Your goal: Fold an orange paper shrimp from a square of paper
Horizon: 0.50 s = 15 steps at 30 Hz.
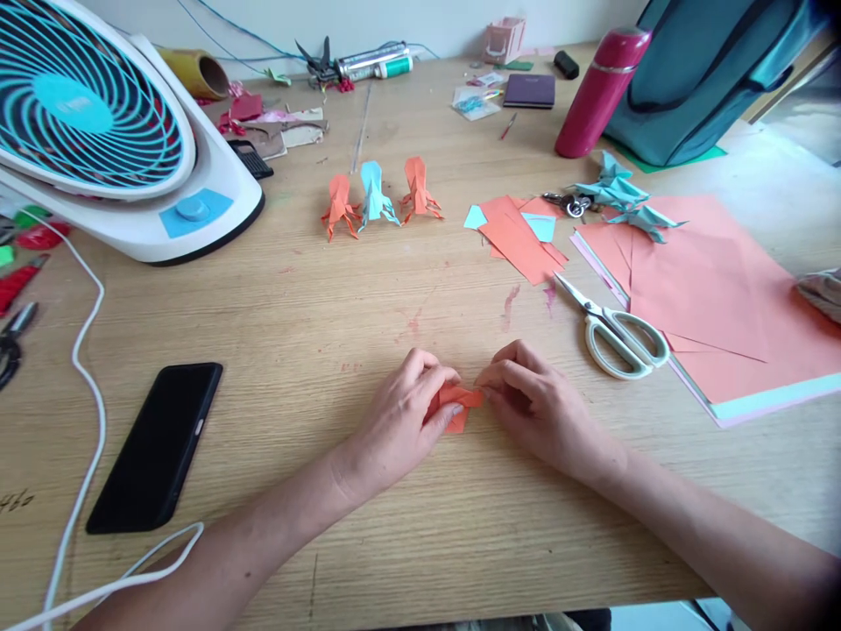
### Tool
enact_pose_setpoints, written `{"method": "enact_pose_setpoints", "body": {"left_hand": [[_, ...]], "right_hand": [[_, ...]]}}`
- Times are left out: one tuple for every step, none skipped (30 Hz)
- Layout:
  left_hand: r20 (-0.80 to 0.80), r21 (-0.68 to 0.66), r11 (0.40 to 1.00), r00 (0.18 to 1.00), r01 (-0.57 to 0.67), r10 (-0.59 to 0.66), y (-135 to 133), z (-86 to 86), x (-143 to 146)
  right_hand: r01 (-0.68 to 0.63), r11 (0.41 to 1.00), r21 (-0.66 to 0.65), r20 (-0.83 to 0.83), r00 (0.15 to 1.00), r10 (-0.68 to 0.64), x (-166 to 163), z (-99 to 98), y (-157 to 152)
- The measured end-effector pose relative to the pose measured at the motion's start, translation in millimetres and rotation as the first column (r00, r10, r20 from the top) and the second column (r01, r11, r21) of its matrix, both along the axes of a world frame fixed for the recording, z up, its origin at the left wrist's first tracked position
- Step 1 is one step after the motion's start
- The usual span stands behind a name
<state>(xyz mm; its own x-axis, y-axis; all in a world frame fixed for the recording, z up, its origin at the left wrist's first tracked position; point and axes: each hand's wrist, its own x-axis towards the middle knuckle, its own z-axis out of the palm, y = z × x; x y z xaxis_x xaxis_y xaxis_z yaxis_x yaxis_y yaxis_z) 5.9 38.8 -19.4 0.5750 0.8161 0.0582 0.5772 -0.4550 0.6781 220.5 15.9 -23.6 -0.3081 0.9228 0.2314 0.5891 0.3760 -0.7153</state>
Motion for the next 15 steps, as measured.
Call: {"method": "enact_pose_setpoints", "body": {"left_hand": [[-0.014,-0.009,1.000,1.000,0.003,-0.003,1.6,1.8,0.5],[-0.037,-0.015,1.000,0.999,0.005,-0.005,3.1,3.9,1.4],[-0.064,-0.016,1.000,0.998,0.005,-0.006,4.6,6.4,2.7],[-0.093,-0.013,1.000,0.996,0.005,-0.006,6.0,9.0,4.2],[-0.116,-0.016,1.000,0.993,0.006,-0.008,7.4,11.7,5.8],[-0.125,-0.036,0.999,0.992,0.005,-0.009,8.7,14.4,7.6],[-0.113,-0.078,0.997,0.994,-0.003,-0.006,10.1,17.1,9.4],[-0.082,-0.134,0.991,0.997,-0.021,0.010,11.7,19.5,11.2],[-0.040,-0.195,0.980,0.999,-0.042,0.035,13.4,21.7,13.0],[0.004,-0.247,0.967,0.998,-0.061,0.063,15.3,23.5,14.7],[0.042,-0.280,0.957,0.995,-0.075,0.090,17.3,24.9,16.3],[0.065,-0.290,0.953,0.992,-0.085,0.109,19.1,25.6,17.8],[0.076,-0.283,0.955,0.990,-0.090,0.116,20.7,25.7,19.2],[0.079,-0.268,0.960,0.991,-0.087,0.112,22.0,25.1,20.3],[0.078,-0.251,0.965,0.992,-0.079,0.101,22.7,23.9,21.0]], "right_hand": [[0.022,1.000,0.005,-0.040,0.999,-0.022,0.8,-0.5,0.7],[0.045,0.999,0.014,-0.077,0.996,-0.044,1.7,-1.1,1.4],[0.070,0.997,0.019,-0.106,0.992,-0.068,2.8,-1.8,2.0],[0.089,0.996,0.022,-0.132,0.988,-0.086,4.1,-2.3,2.4],[0.106,0.994,0.023,-0.152,0.983,-0.101,5.4,-2.8,2.6],[0.119,0.993,0.025,-0.169,0.979,-0.113,6.7,-3.2,2.7],[0.132,0.991,0.027,-0.187,0.974,-0.125,7.9,-3.4,2.8],[0.146,0.989,0.025,-0.205,0.969,-0.138,9.0,-3.5,2.9],[0.159,0.987,0.016,-0.224,0.963,-0.151,9.9,-3.5,3.0],[0.169,0.986,-0.001,-0.244,0.956,-0.164,10.5,-3.5,3.2],[0.174,0.984,-0.024,-0.261,0.949,-0.174,10.8,-3.5,3.5],[0.175,0.983,-0.047,-0.275,0.944,-0.181,10.8,-3.4,4.0],[0.170,0.983,-0.065,-0.282,0.942,-0.182,10.6,-3.5,4.4],[0.164,0.984,-0.075,-0.283,0.942,-0.179,10.3,-3.6,4.9],[0.157,0.985,-0.075,-0.277,0.945,-0.172,10.0,-3.8,5.2]]}}
